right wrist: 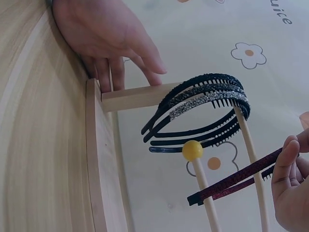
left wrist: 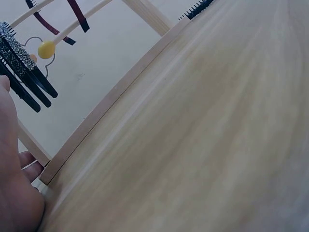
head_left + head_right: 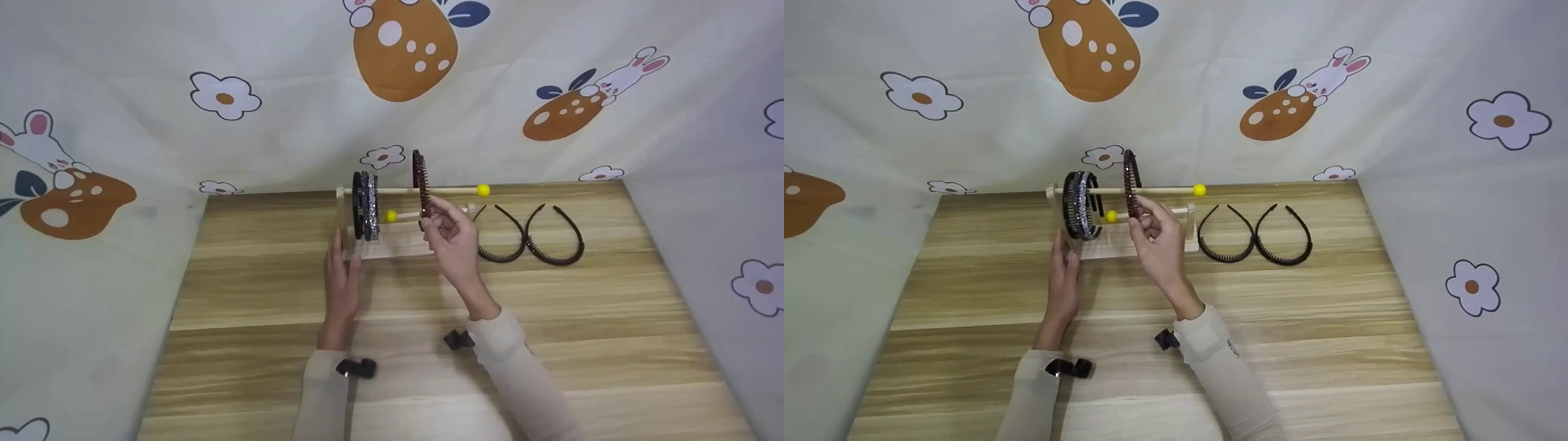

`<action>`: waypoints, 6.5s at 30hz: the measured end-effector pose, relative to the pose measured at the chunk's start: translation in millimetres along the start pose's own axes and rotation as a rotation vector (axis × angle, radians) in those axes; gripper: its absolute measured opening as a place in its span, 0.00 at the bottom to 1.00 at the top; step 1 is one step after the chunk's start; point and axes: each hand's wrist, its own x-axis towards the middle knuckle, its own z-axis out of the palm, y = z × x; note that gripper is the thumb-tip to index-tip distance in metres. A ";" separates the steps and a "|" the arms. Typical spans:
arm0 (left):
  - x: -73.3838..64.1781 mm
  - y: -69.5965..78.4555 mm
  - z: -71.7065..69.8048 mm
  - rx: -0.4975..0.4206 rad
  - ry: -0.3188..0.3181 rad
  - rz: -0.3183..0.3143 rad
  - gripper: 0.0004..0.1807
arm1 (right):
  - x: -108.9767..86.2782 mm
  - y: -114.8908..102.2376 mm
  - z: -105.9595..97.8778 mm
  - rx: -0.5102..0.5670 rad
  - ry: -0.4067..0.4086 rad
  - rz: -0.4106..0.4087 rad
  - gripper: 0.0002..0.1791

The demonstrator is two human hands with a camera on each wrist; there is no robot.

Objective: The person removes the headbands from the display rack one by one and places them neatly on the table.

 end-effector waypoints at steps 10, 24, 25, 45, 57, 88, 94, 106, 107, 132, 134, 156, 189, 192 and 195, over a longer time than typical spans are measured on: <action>0.8 0.0 0.7 -0.013 0.006 0.002 0.39 | 3.1 -3.4 -8.1 0.014 0.035 -0.005 0.20; -1.0 2.1 -0.4 0.000 0.004 -0.035 0.39 | 7.7 -4.5 -22.2 -0.005 0.048 -0.030 0.20; -1.0 1.7 -0.4 0.001 0.003 -0.035 0.39 | 8.1 -4.5 -23.3 -0.005 0.048 -0.036 0.20; 1.4 0.4 -1.8 0.015 0.007 -0.017 0.39 | 10.1 -6.4 -42.7 -0.040 0.108 -0.025 0.21; 1.6 -2.2 -2.0 -0.008 -0.009 -0.033 0.39 | 12.7 -8.9 -60.5 0.002 0.128 -0.028 0.20; -1.0 -0.5 -1.2 -0.015 -0.002 -0.028 0.38 | 9.1 -14.8 -86.0 0.001 0.145 -0.016 0.19; -0.7 -1.3 -0.9 -0.014 -0.004 -0.040 0.38 | 9.8 -16.2 -94.2 0.009 0.165 0.003 0.19; -0.1 -3.2 -1.1 -0.015 -0.006 -0.028 0.38 | 6.7 -10.2 -112.8 -0.006 0.180 0.019 0.19; -0.1 -3.4 -1.1 -0.020 -0.006 -0.033 0.38 | 6.5 -9.7 -114.7 -0.013 0.183 0.021 0.19; -0.8 -0.8 -0.8 -0.014 0.008 -0.024 0.38 | 2.5 -2.7 -162.4 -0.087 0.207 0.055 0.17; -1.2 -0.2 -0.9 -0.011 0.006 -0.024 0.38 | 2.2 -2.5 -165.7 -0.095 0.214 0.056 0.17; -1.4 -1.3 -1.5 0.028 -0.006 -0.021 0.38 | -2.0 -4.9 -210.4 -0.156 0.353 0.185 0.09; 0.0 -0.4 -0.6 0.004 -0.001 -0.010 0.38 | -23.6 3.4 -295.3 -0.383 0.393 0.407 0.18; -0.2 -0.5 -0.5 0.001 0.001 -0.001 0.38 | -25.7 4.5 -303.2 -0.420 0.371 0.426 0.18; 0.0 -1.4 -0.6 0.002 -0.002 -0.004 0.39 | -28.0 6.5 -310.1 -0.416 0.384 0.436 0.18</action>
